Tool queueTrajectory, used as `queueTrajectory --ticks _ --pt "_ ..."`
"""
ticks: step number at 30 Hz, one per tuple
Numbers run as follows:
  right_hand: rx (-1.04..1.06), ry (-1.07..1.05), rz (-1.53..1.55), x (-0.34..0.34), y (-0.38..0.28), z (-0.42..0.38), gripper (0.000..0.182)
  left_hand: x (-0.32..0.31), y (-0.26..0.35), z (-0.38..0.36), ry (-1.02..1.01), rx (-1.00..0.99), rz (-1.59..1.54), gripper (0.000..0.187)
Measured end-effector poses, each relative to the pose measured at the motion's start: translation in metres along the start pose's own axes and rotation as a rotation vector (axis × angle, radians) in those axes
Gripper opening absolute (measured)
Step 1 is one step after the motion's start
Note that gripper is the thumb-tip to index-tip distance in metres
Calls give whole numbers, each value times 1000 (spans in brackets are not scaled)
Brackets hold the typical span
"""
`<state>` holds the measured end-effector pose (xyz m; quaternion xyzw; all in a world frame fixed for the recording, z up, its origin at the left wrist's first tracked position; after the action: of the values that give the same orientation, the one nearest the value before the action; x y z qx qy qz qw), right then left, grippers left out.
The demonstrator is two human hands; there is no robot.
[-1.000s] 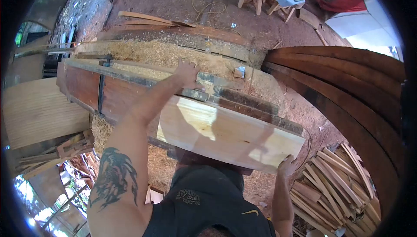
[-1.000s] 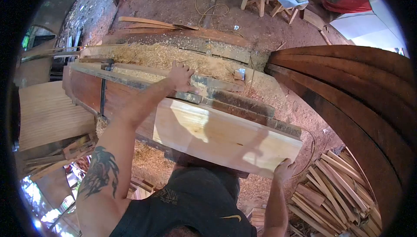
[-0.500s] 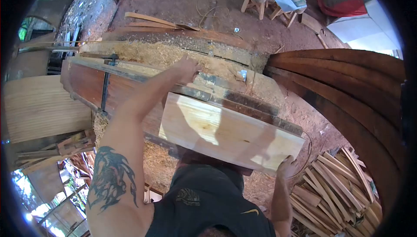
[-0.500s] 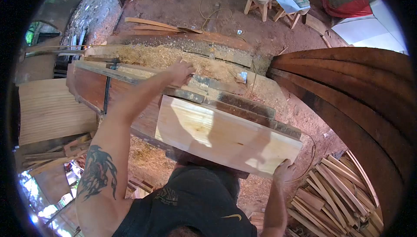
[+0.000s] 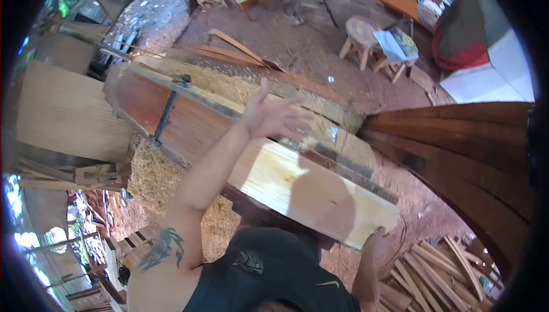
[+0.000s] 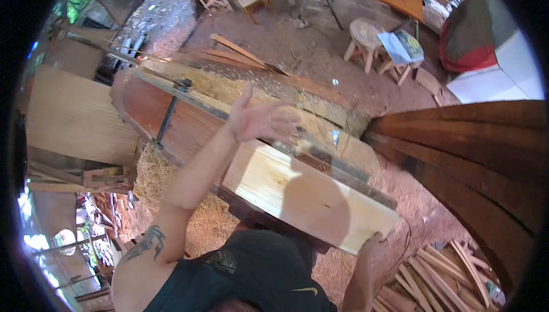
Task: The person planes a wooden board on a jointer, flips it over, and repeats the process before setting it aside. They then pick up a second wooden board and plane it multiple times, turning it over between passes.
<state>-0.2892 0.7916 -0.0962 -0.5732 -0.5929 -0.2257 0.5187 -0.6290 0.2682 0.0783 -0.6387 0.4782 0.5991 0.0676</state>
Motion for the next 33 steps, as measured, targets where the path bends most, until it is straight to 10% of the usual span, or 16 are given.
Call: queueTrajectory --ticks 8,13,16,20,22,29,33 --pt "-15 -70 179 -18 8 5 56 -59 -29 -52 -267 -64 -63 134" --pt "138 -125 40 -7 11 13 59 16 -42 -85 643 -132 970 83" --pt "591 -103 -618 -14 -1 25 51 49 -67 -125 976 -193 1637 60" --pt "218 -227 193 -39 44 102 55 80 -156 -159 1238 -378 1785 61" --pt "219 -304 411 -62 57 141 61 70 -173 -146 1076 74 1582 78" --pt "269 -404 -432 1 -70 19 86 63 -205 -95 1257 288 1558 98" --pt "361 -625 -263 -36 -96 -15 83 114 -184 -100 1506 190 1512 94"
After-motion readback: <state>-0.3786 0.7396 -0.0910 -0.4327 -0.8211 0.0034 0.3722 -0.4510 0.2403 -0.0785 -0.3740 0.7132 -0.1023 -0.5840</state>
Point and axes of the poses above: each hand's wrist, its own z-axis towards the middle knuckle, its own x-axis out of the back of the hand, y = z × x, the point moved 8 cm from there along z, towards the middle knuckle
